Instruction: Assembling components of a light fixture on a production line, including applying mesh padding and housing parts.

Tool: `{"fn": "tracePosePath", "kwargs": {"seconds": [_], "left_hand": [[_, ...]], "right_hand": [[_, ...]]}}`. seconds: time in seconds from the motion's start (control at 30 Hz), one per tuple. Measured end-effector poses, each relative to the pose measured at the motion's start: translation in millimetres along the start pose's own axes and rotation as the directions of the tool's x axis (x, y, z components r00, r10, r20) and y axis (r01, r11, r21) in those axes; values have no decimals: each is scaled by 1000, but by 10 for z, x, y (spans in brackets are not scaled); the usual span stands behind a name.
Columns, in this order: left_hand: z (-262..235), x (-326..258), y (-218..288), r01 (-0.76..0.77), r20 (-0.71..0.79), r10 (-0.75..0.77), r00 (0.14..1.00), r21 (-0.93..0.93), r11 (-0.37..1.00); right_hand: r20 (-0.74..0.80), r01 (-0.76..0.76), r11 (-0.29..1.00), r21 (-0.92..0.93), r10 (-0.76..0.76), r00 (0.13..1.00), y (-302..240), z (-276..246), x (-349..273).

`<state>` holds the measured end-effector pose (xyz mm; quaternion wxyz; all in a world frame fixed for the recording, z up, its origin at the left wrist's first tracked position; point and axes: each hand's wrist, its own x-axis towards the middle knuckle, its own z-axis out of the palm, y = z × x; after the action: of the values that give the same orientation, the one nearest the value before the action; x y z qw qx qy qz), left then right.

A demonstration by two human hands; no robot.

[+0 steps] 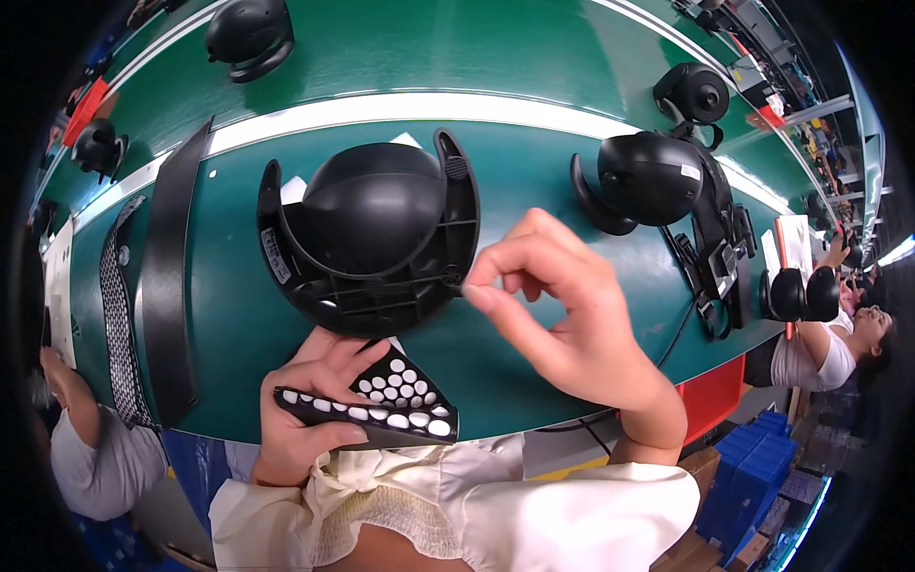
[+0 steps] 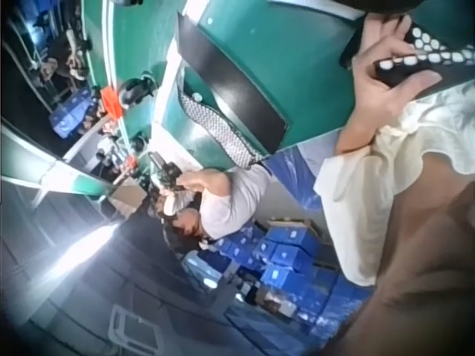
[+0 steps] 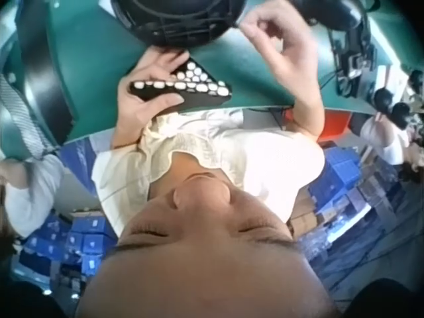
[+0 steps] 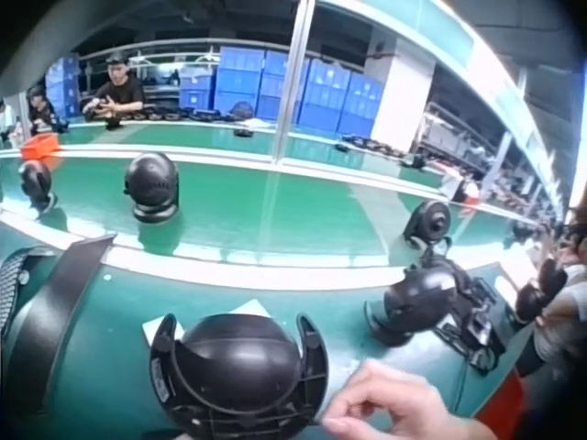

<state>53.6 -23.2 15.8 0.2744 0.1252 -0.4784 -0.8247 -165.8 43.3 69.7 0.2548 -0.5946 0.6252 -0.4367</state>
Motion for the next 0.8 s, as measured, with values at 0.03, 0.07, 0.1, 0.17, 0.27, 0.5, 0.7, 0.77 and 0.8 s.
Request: {"fn": "tracePosePath", "kwargs": {"seconds": [0.03,0.07,0.1,0.17,0.27,0.5,0.7,0.77,0.8], "left_hand": [[2,22,-29,15,-3,-15,1000,-5,1000],[11,0,4,6,-1,-6,1000,0,1000],[16,-23,33,-12,-4,12,1000,3,1000],[23,-27,47,-27,-3,27,1000,3,1000],[27,5,23,-33,4,33,999,-7,999],[22,-11,-6,-42,21,42,999,-6,999],[11,10,27,-19,6,20,1000,-11,1000],[37,-10,80,-33,-17,33,999,-9,999],[1,-32,97,-42,-23,43,999,21,999]], "right_hand": [[24,-28,999,-24,28,999,25,10,6],[33,-24,999,-31,25,999,-10,24,27],[32,-14,999,-32,15,999,-46,29,45],[37,-9,999,-54,11,999,-68,24,71],[15,-38,997,-62,38,999,-56,7,85],[46,-31,987,-160,39,998,-96,-31,80],[71,119,911,-396,-99,993,-188,-22,132],[126,357,673,-648,-367,922,-222,34,117],[212,418,548,-724,-400,892,-259,69,105]]}}
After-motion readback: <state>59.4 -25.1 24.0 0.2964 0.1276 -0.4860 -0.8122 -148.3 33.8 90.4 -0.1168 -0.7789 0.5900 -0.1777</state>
